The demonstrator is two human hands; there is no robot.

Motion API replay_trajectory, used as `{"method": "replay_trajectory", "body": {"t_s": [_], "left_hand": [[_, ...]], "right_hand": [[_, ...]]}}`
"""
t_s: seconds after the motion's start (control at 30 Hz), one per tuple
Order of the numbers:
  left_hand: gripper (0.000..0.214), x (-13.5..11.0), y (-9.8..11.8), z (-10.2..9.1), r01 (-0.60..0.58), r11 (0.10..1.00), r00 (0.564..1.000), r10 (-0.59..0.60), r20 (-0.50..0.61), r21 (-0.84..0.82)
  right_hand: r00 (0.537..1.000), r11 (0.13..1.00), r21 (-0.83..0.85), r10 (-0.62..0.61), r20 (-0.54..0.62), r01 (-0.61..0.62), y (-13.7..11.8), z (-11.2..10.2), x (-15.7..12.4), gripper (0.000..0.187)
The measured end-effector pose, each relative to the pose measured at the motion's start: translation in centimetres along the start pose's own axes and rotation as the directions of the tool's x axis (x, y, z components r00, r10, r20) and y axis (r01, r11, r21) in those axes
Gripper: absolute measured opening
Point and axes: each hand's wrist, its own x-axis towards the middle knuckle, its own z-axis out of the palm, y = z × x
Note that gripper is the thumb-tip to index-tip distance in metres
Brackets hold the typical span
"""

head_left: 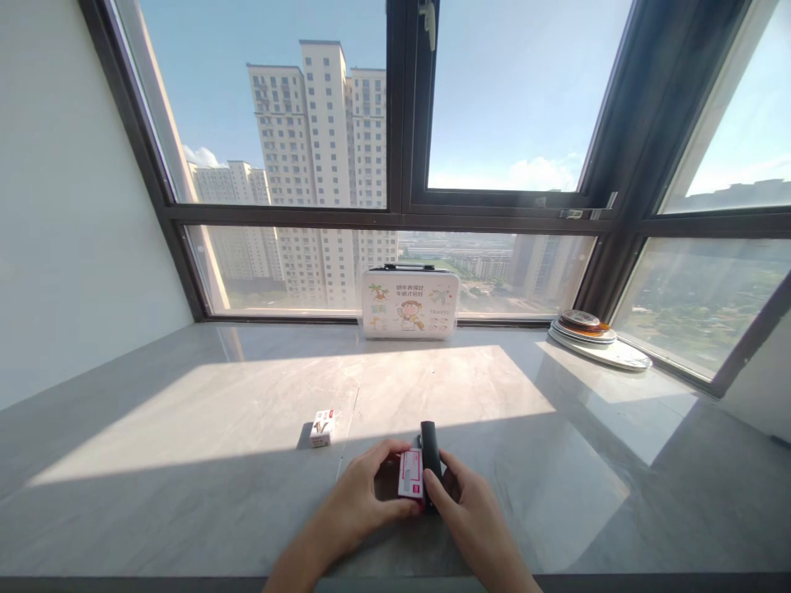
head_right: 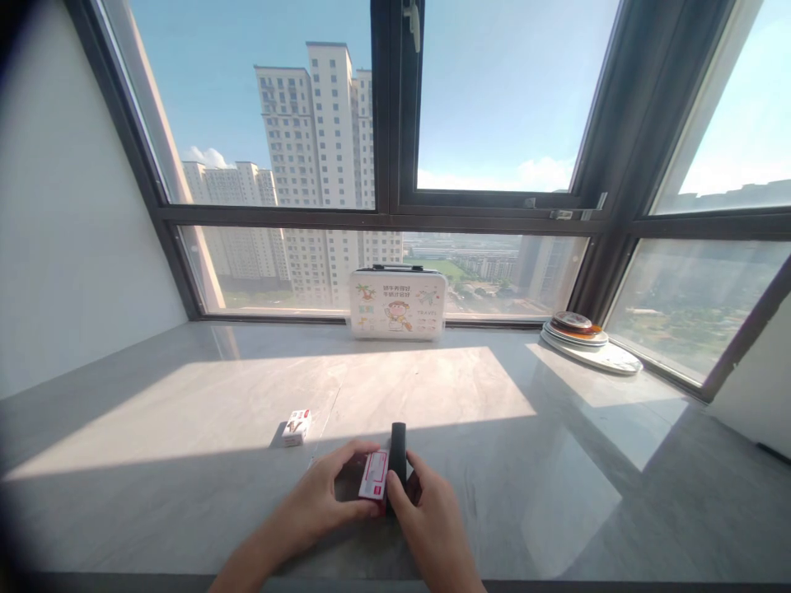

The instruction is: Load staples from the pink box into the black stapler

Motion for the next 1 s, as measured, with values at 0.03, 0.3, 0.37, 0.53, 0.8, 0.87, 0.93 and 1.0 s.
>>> {"method": "replay_trajectory", "body": {"t_s": [0.03,0.3,0.37,0.53,0.8,0.87,0.93,1.0], "left_hand": [[0.064,0.2,0.2,0.3,0.002,1.0,1.0,-0.002,0.015,0.002],[0.075,1.0,-0.9,1.3,-0.042,0.99,0.998,0.047,-0.034,0.138],[0.078,1.2,-1.2,1.8,-0.06,0.986,0.997,0.065,-0.029,0.158],[0.121,0.2,-1.7,1.7,-0.064,0.977,0.998,0.062,0.017,0.204],[0.059,-1.2,-6.4,-9.4,0.389,0.797,0.827,-0.082,-0.556,0.462],[0.061,-0.5,-8.0,-11.2,0.533,0.682,0.799,-0.209,-0.564,0.501],[0.062,0.5,-9.0,-11.3,0.517,0.657,0.841,-0.27,-0.468,0.549],[0.066,1.7,-9.1,-10.1,0.449,0.68,0.888,-0.272,-0.37,0.579]], "right_hand": [[1.0,1.0,-0.003,-0.002,0.003,0.002,0.1,0.0,0.0,0.045],[0.994,0.991,0.108,-0.09,0.062,0.083,0.3,-0.5,0.2,0.046],[0.992,0.988,0.13,-0.096,0.084,0.084,-0.2,-0.7,0.1,0.043],[0.997,1.0,0.0,-0.021,0.07,0.021,-1.2,-1.3,-0.4,0.044],[0.992,0.996,-0.088,-0.007,0.122,0.018,-1.2,-1.3,-1.3,0.06],[0.994,0.991,-0.13,-0.009,0.107,0.023,-1.4,-1.1,-1.1,0.07],[0.996,0.983,-0.181,-0.009,0.092,0.026,-1.5,-1.0,-0.9,0.074],[0.995,0.975,-0.22,-0.016,0.103,0.039,-1.6,-1.1,-0.7,0.065]]}}
